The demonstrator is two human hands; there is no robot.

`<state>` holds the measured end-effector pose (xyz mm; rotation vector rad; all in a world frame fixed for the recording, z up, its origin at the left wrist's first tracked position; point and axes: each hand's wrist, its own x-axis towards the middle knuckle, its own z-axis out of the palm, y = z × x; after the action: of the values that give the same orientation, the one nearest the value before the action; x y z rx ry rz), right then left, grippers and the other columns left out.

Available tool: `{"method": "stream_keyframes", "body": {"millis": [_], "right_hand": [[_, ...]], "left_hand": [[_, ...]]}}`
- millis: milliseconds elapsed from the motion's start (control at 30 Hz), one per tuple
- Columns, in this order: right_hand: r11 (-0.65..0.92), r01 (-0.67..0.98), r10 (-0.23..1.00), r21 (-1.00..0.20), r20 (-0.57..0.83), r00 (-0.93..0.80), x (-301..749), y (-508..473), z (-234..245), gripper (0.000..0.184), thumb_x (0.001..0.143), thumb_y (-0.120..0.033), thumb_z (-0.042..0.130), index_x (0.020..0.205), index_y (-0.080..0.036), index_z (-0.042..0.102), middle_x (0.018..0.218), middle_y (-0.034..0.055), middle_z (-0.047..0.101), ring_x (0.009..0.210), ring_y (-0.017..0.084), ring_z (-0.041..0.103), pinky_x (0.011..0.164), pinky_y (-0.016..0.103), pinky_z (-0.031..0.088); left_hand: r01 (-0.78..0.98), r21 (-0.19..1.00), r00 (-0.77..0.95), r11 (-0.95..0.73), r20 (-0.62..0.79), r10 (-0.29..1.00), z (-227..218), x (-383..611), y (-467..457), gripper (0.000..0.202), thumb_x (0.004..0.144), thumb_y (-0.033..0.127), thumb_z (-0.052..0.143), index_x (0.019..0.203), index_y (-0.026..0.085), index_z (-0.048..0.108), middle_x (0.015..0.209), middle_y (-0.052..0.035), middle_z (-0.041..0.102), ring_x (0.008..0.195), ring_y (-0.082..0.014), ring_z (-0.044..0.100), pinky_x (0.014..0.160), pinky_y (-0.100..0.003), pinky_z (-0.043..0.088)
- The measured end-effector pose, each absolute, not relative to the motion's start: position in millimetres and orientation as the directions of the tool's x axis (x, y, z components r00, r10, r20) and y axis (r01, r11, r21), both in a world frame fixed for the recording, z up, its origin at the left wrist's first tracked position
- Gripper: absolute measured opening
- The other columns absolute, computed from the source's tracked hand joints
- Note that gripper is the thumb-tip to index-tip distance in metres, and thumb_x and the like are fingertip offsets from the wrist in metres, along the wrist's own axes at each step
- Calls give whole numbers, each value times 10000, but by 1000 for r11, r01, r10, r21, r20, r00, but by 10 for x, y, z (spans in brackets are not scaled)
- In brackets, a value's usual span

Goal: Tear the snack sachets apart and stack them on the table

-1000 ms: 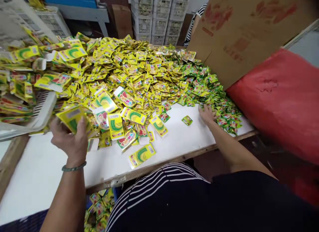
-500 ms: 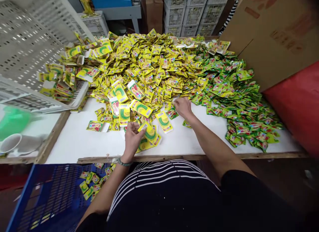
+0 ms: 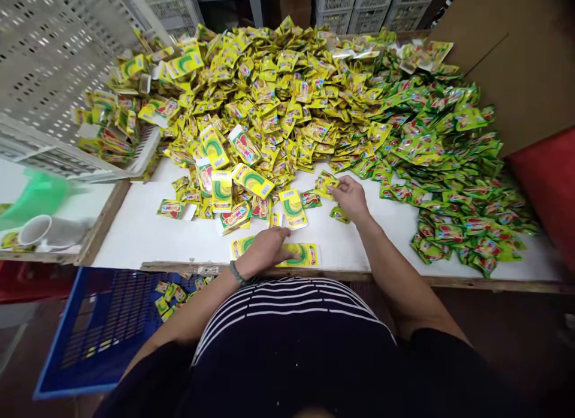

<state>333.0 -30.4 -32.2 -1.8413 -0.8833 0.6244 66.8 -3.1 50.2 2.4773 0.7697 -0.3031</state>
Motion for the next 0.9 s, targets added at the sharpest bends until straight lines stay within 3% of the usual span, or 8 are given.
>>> {"method": "stream_keyframes", "body": {"millis": [133,267,400,467,600,733,800,900], "right_hand": [[-204,58,808,-977,-134,574,3184,-711,-374,455,644,-551,720,909,-211,575,565,-54,518,522,128,486,525,278,440],[-175,-9,794,-985,-146,590,3071,-1052,-339,453,634,-543,747,902,-214,588,565,-61,501,534,121,481,520,265,420],[-112,-86,749,-990,-141,648,3022,-1214,-196,436,623,-522,765,891,-232,580,681,-24,595,583,124,518,514,254,405],[-85,-99,742,-992,-129,657,3005,-1223,-121,419,627,-509,764,888,-239,579,712,-15,613,600,127,529,515,255,407],[-78,-78,811,-994,-108,574,2984,-1176,-9,398,612,-475,788,863,-228,602,616,-42,551,565,117,497,526,261,414],[-42,-89,816,-995,-86,572,2941,-1133,90,405,633,-496,774,889,-235,599,666,-29,584,588,126,527,535,272,433],[-60,-41,850,-997,-72,521,2874,-1103,130,404,644,-506,768,899,-234,612,672,-24,580,607,138,540,559,289,458],[-109,65,884,-992,-67,463,2734,-1030,144,395,668,-524,750,892,-222,631,631,-30,538,597,143,523,574,301,466]], "left_hand": [[542,396,823,-741,-428,374,409,953,-69,344,723,382,743,970,163,647,1007,-108,673,953,-256,627,756,-294,438],[584,539,810,-607,-431,397,290,1021,-70,280,696,382,746,834,166,635,810,-43,636,745,-193,580,621,-270,374],[498,851,784,-163,-362,504,166,939,-46,370,727,406,718,989,157,635,623,40,538,592,-118,489,567,-232,351],[368,921,742,124,-372,558,126,893,-32,462,684,433,764,1025,146,640,626,37,569,605,-114,525,589,-229,402],[134,881,675,454,-416,609,140,830,-14,479,609,392,844,976,137,671,797,-25,694,734,-144,628,696,-254,490],[-56,767,641,639,-463,612,208,825,-41,487,646,364,831,1059,178,651,850,-30,706,695,-130,636,659,-248,503],[-51,725,679,687,-479,556,223,852,-77,458,685,429,793,1038,171,656,865,-50,704,674,-135,630,631,-257,503],[41,775,722,630,-459,517,202,912,-134,494,663,521,783,957,137,681,864,-67,697,716,-150,625,674,-271,503]]}}
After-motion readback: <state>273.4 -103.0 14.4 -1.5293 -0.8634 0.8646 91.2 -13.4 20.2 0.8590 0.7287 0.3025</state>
